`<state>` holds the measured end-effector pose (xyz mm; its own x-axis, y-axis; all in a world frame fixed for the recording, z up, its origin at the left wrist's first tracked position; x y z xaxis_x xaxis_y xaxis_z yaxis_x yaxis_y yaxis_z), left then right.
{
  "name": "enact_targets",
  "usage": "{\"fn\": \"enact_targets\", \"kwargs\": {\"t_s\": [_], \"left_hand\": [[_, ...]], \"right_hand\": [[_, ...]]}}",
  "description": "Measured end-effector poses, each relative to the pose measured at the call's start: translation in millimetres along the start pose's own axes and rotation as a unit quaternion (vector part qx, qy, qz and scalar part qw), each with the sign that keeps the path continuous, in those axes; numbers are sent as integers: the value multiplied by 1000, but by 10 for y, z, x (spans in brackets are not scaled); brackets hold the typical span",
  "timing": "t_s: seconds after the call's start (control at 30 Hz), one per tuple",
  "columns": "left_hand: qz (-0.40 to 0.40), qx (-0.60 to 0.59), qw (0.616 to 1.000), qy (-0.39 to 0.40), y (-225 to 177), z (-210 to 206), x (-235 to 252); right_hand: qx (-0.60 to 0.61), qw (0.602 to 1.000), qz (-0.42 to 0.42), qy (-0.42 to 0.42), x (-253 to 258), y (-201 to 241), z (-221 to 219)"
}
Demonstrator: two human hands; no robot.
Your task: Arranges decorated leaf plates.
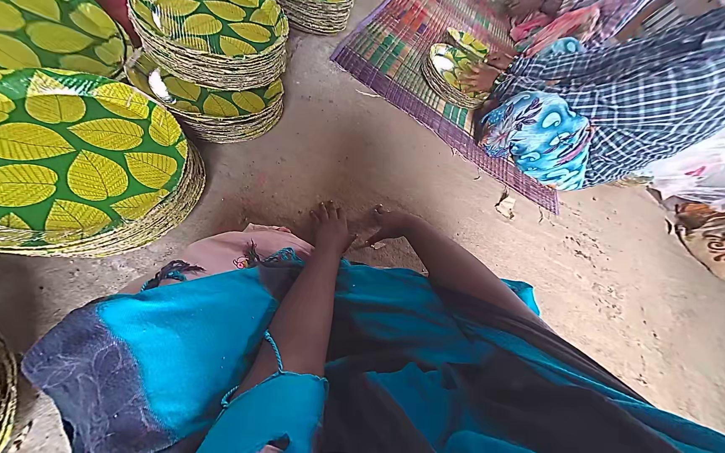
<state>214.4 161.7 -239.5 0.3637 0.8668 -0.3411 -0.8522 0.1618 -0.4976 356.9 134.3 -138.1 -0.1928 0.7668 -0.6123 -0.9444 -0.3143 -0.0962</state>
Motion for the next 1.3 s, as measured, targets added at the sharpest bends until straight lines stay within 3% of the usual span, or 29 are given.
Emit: {"fn": "enact_targets", "kwargs": {"t_s": [0.03,0.07,0.47,0.6,0.77,1.03,1.3], "left_hand": [[0,1,1000,1,-1,1,-2],[0,1,1000,3,-2,4,-3],[-2,6,1000,11,-21,48,-31],[-1,8,1000,13,-8,7,16],[-3,6,1000,7,-5,-1,8],[6,7,1000,27,-44,62,-38],[3,6,1000,12,-19,-3,5]], "right_hand": [[52,989,-67,117,-36,187,282],[92,980,-104,142,-66,284,398],[61,978,-124,154,-54,307,370],[44,997,-64,22,567,-433,-508],[52,991,-93,76,715,-434,-494],[55,990,-116,63,574,-244,-346],[0,994,-105,19,800,-418,-570]]}}
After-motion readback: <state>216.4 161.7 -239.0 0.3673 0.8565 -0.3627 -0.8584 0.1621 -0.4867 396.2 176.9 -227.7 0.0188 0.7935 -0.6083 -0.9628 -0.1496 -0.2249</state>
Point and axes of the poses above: each hand's wrist, its own x-axis towards the middle knuckle, its own z-axis out of the back of the hand, y = z × x, the point moved 1 cm from there along x, towards the middle knuckle, and after that the axes turned 7 degrees about -x, right-handed, at the moved point
